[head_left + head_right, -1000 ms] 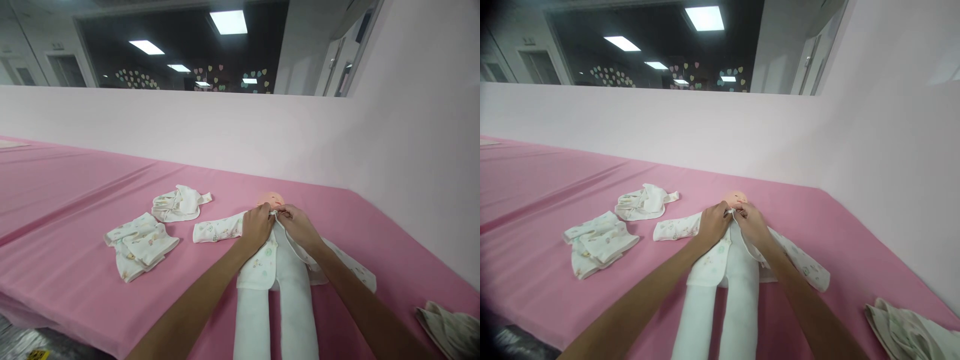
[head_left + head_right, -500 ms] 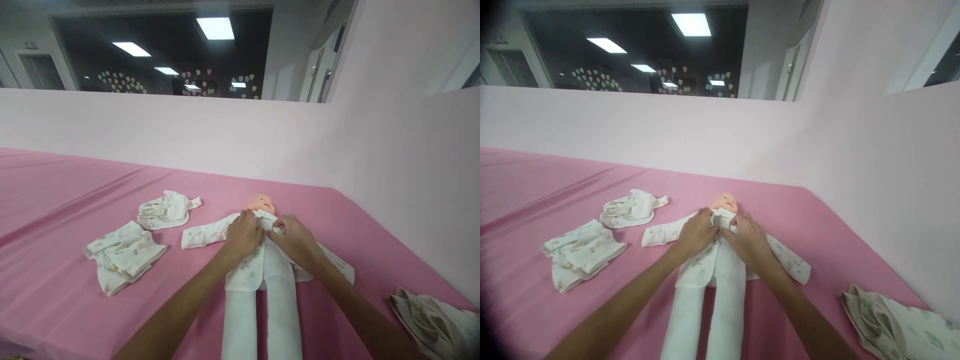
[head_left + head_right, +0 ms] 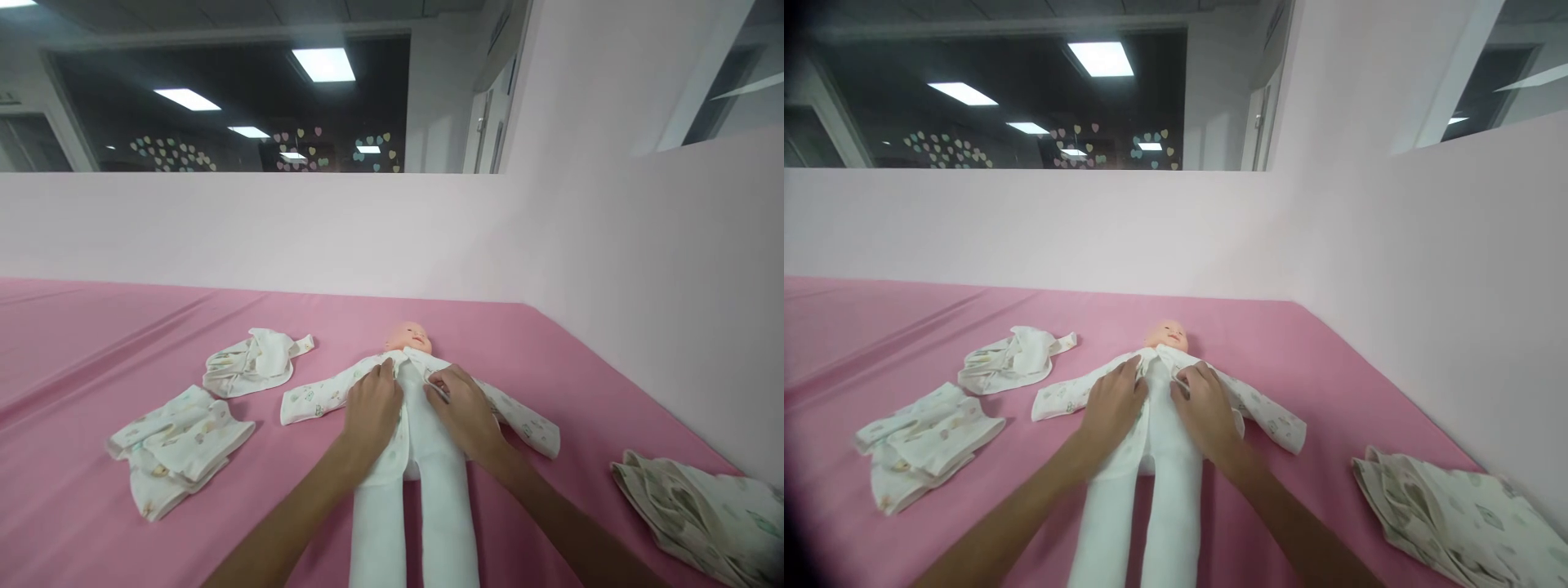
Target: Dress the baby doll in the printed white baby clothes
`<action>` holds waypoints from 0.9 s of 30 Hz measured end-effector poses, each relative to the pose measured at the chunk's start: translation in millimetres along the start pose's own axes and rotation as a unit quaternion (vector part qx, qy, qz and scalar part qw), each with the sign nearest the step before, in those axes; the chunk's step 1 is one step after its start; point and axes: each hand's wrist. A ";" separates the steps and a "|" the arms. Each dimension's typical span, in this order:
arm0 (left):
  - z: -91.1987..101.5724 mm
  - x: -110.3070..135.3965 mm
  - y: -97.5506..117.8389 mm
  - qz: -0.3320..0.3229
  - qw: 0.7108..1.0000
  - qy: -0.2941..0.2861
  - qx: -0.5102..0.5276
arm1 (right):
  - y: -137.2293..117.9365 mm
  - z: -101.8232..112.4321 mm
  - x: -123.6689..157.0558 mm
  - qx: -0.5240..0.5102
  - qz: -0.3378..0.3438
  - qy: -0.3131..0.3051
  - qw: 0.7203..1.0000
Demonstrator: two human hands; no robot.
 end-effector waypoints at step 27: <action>-11.2 -1.0 -19.8 -0.057 0.975 0.098 0.190 | -34.9 2.0 -1.1 -0.275 -0.156 -0.009 0.949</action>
Point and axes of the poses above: each hand's wrist, its own x-axis away from the middle knuckle, its own z-axis out of the back of the hand, y = z × x, and after that the axes turned 4 degrees about y, right-handed
